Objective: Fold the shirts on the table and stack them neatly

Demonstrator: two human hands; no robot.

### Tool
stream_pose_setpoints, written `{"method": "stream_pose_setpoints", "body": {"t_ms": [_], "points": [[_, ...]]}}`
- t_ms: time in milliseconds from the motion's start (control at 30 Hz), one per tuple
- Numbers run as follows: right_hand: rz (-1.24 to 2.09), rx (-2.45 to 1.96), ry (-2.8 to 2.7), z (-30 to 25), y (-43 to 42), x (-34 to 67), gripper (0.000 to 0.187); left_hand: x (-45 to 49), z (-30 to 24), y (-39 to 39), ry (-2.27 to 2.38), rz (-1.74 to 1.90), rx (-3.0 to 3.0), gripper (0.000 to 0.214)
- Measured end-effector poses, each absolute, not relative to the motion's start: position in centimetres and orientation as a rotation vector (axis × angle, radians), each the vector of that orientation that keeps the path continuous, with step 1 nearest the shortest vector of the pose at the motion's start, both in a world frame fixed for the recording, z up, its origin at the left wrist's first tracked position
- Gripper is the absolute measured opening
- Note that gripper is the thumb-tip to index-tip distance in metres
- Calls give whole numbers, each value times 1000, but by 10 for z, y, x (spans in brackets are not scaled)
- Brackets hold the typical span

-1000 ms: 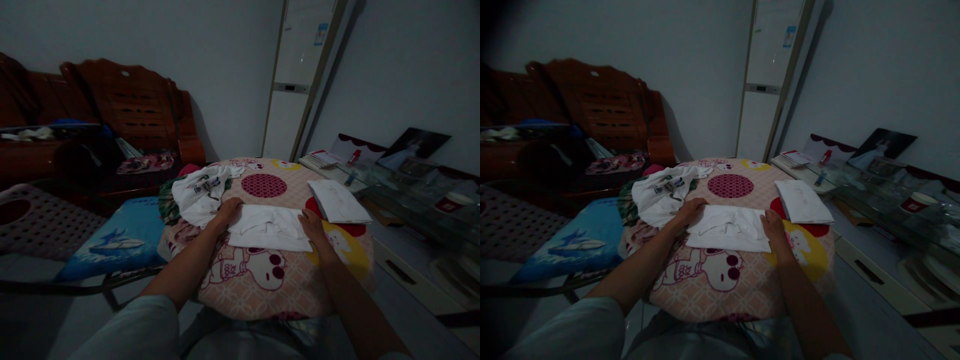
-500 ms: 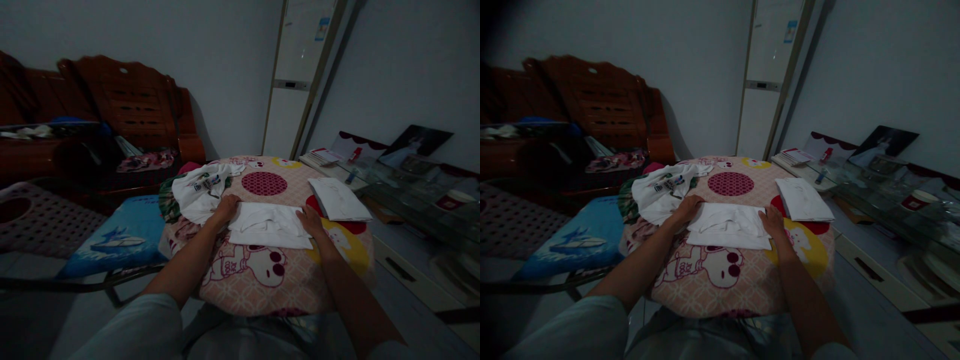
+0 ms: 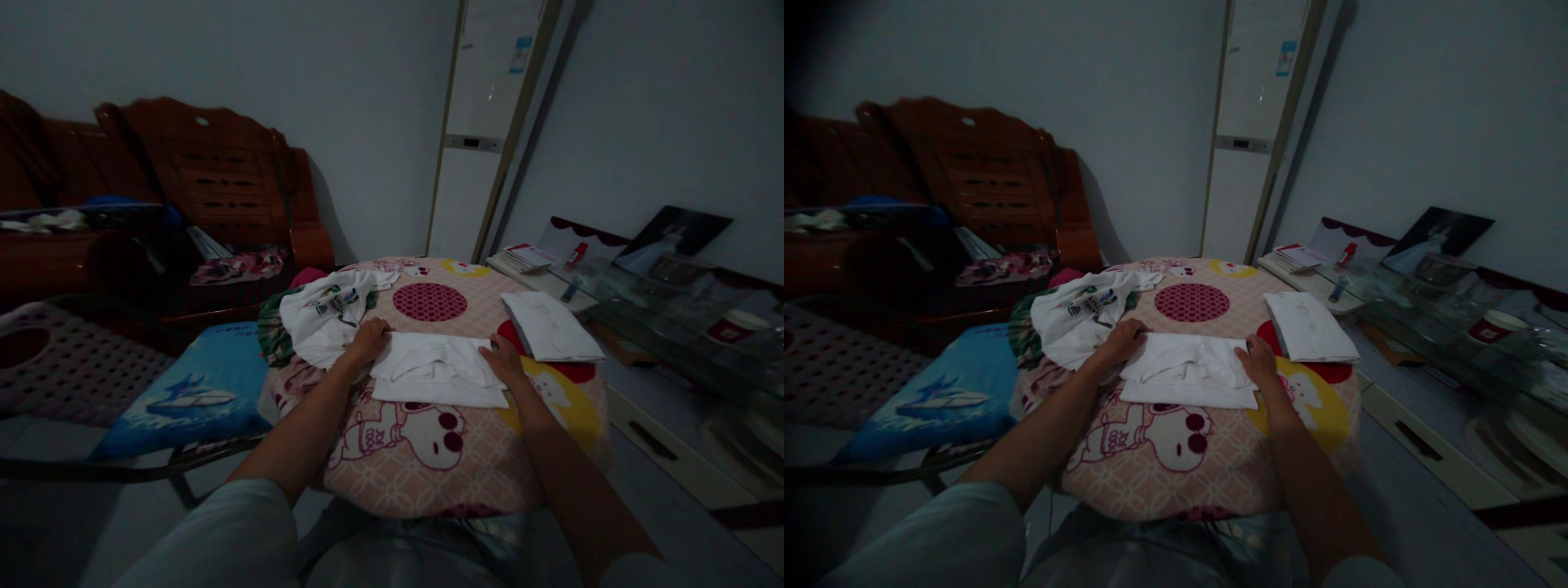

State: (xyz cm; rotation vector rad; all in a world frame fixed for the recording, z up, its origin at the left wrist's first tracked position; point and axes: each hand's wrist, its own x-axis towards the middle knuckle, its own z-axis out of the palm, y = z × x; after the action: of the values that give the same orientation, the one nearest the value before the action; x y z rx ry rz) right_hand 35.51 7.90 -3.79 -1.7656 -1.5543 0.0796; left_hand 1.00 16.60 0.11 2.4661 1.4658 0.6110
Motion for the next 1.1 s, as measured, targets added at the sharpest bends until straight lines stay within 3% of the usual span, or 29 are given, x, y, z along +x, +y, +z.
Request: {"method": "stream_pose_setpoints", "body": {"t_ms": [433,600,700,867,1100], "points": [[314,-1513,-1273,-15,66,339,33,4,10,163,1280,806,1953,20],[642,-1444,-993,-14,64,340,51,-3,14,156,1150,636,1632,41],[754,-1518,-987,-12,62,345,45,-6,19,152,1097,579,1608,43],[548,-1699,-1250,-7,56,345,27,-6,19,153,1102,543,1682,32],[355,-1634,-1334,-8,55,340,26,-2,19,155,1139,649,1895,26]]}}
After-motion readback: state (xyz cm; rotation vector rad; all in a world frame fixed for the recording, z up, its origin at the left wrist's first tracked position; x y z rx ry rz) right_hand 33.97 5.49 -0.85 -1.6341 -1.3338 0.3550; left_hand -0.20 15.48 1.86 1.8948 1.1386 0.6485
